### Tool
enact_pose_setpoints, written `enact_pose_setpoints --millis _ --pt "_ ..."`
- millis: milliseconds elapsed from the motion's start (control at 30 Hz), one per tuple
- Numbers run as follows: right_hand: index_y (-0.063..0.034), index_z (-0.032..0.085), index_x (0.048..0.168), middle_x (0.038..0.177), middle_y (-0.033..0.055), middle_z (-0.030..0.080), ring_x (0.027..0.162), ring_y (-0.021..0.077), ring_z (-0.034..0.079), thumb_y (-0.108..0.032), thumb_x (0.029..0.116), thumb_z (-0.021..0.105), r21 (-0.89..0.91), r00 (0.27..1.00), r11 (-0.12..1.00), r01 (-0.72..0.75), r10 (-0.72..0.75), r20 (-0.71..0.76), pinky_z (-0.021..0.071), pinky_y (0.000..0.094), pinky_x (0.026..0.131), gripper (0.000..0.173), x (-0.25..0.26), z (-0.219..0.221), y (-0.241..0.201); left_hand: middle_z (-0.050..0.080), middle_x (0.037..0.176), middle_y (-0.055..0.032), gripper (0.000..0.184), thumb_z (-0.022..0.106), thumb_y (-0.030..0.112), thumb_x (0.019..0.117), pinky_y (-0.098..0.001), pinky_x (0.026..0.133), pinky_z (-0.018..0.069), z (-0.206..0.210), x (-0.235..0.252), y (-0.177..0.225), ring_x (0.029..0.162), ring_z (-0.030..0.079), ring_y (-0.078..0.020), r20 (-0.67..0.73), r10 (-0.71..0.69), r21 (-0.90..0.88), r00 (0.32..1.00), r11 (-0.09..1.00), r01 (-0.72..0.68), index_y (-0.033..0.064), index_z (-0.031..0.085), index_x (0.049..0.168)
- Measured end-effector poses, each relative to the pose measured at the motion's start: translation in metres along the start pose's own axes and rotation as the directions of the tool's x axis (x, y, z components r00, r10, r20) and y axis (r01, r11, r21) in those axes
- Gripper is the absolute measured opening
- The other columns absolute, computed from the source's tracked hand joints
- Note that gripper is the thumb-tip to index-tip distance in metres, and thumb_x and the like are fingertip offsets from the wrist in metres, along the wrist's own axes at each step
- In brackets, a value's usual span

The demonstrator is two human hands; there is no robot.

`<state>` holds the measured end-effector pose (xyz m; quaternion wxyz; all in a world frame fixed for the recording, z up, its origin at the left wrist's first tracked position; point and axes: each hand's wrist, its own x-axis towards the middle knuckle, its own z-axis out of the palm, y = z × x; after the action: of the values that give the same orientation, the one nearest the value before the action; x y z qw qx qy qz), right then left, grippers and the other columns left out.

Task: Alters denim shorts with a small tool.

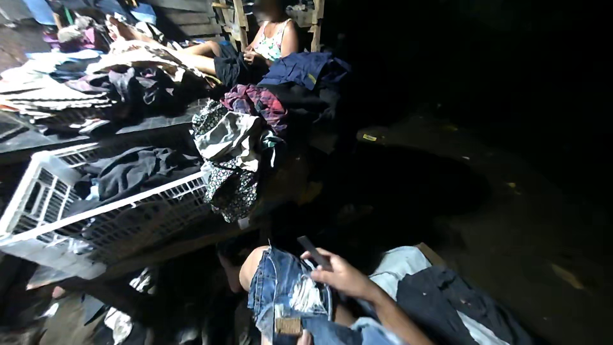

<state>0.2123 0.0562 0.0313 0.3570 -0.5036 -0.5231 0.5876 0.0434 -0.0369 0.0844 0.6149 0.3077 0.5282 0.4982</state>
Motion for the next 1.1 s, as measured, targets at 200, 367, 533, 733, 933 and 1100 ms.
enact_pose_setpoints --millis 200,367,533,733,933,1100 --pt "0.0024 0.054 0.138 0.074 -0.0148 0.048 0.060 -0.0094 0.041 -0.049 0.1042 0.044 -0.093 0.987 0.984 0.149 -0.153 -0.040 0.0386 0.0115 0.058 0.062 -0.037 -0.003 0.029 0.069 0.089 0.0077 0.024 0.054 0.016 0.1013 -0.0169 0.088 0.0530 -0.022 0.052 -0.072 0.089 0.064 0.0097 0.008 0.332 0.125 0.943 0.936 -0.330 -0.0064 0.062 0.101" --pt "0.0051 0.050 0.143 0.066 -0.0076 0.047 0.057 -0.0042 0.038 -0.035 0.0839 0.077 -0.239 0.985 0.958 0.160 -0.138 0.105 0.0354 0.0148 0.055 0.076 -0.044 0.015 0.045 0.069 0.091 -0.0034 0.024 0.057 0.009 0.0962 -0.0153 0.081 0.0541 -0.033 0.059 -0.064 0.085 0.065 0.0047 -0.044 0.421 0.288 0.906 0.874 -0.392 -0.0129 0.062 0.105" --pt "0.0067 0.048 0.136 0.066 -0.0091 0.043 0.056 -0.0069 0.037 -0.007 0.0799 0.066 -0.202 0.988 0.970 0.137 -0.118 0.102 0.0330 0.0105 0.054 0.060 -0.057 0.019 0.047 0.068 0.098 0.0006 0.021 0.048 0.003 0.0975 -0.0153 0.090 0.0516 -0.036 0.054 -0.059 0.095 0.063 0.0081 -0.067 0.279 0.154 0.958 0.951 -0.267 -0.0123 0.058 0.109" --pt "0.0054 0.051 0.131 0.067 -0.0112 0.041 0.056 -0.0062 0.036 -0.014 0.0820 0.070 -0.248 0.993 0.968 -0.051 0.075 0.089 0.0334 0.0123 0.055 0.056 -0.055 -0.007 0.065 0.068 0.095 -0.0082 0.025 0.056 0.002 0.0921 -0.0158 0.083 0.0524 -0.034 0.069 -0.085 0.088 0.064 0.0031 -0.051 0.325 0.276 0.944 0.913 -0.299 -0.0155 0.059 0.110" --pt "-0.0039 0.057 0.139 0.071 0.0031 0.059 0.056 0.0083 0.052 -0.069 0.1009 0.031 -0.558 0.965 0.794 0.240 -0.260 0.045 0.0485 0.0285 0.052 0.079 -0.046 -0.021 0.041 0.071 0.086 0.0096 0.012 0.061 -0.004 0.0915 -0.0176 0.075 0.0580 -0.027 0.071 -0.083 0.079 0.067 0.0030 -0.098 0.321 -0.025 0.942 0.945 -0.325 0.0043 0.069 0.092" --pt "-0.0050 0.061 0.136 0.089 0.0109 0.073 0.070 0.0166 0.067 -0.065 0.1014 0.038 -0.647 0.881 0.629 0.431 -0.449 0.150 0.0554 0.0324 0.062 0.073 -0.035 0.005 0.015 0.072 0.082 0.0110 0.014 0.061 -0.002 0.0920 -0.0172 0.074 0.0575 -0.018 0.059 -0.064 0.077 0.067 0.0032 -0.134 0.258 -0.114 0.957 0.955 -0.273 0.0089 0.069 0.090"
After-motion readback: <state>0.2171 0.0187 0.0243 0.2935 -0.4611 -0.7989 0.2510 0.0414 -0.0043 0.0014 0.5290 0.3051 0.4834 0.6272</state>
